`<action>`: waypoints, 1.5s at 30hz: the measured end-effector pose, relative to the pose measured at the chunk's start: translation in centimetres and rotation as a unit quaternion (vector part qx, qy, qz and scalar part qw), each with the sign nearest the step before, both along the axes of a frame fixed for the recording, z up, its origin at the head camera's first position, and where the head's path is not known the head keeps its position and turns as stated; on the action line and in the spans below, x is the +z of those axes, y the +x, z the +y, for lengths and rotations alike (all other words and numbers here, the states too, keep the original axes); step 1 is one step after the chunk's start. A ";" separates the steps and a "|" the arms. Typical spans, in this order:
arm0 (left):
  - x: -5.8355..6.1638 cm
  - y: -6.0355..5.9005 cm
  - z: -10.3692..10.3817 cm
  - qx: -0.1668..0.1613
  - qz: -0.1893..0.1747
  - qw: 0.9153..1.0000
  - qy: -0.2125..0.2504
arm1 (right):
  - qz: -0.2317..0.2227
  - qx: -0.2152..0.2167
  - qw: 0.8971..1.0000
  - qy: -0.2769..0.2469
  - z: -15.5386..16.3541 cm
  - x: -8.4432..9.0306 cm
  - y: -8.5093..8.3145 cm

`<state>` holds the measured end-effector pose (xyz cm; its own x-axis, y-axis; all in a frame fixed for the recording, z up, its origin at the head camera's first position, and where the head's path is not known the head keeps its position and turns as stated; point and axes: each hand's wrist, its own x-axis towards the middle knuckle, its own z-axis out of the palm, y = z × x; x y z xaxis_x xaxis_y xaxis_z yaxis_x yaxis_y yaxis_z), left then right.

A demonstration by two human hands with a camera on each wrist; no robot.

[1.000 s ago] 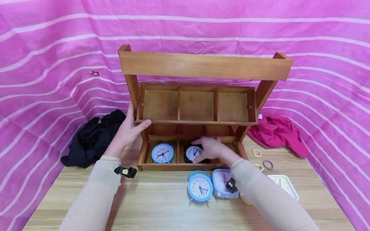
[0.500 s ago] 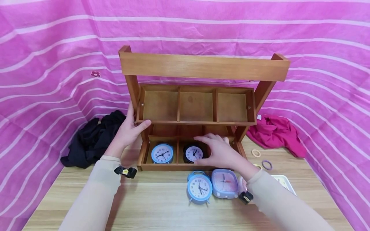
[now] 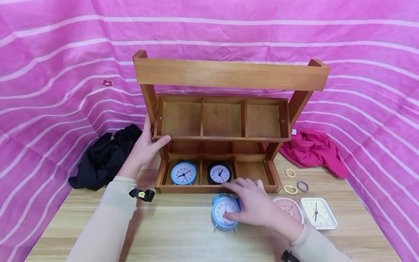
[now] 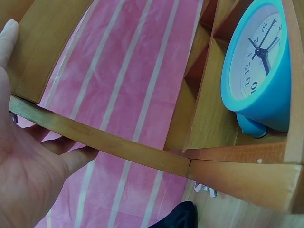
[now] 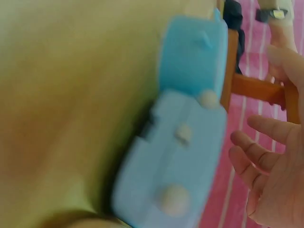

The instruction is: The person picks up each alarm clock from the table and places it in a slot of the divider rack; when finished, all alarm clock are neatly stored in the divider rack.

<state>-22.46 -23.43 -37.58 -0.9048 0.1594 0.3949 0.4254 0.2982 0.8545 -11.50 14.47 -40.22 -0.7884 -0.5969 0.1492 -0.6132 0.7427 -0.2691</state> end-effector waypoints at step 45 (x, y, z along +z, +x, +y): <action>-0.2 0.1 0.1 0.006 -0.004 1.000 0.003 | -0.078 -0.017 0.997 0.000 -0.2 -3.0 1.2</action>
<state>-22.38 -23.33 -37.73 -0.9095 0.1456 0.3893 0.4155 0.2975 0.8596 -10.33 14.25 -43.26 -0.8219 -0.5691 0.0228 -0.5380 0.7626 -0.3592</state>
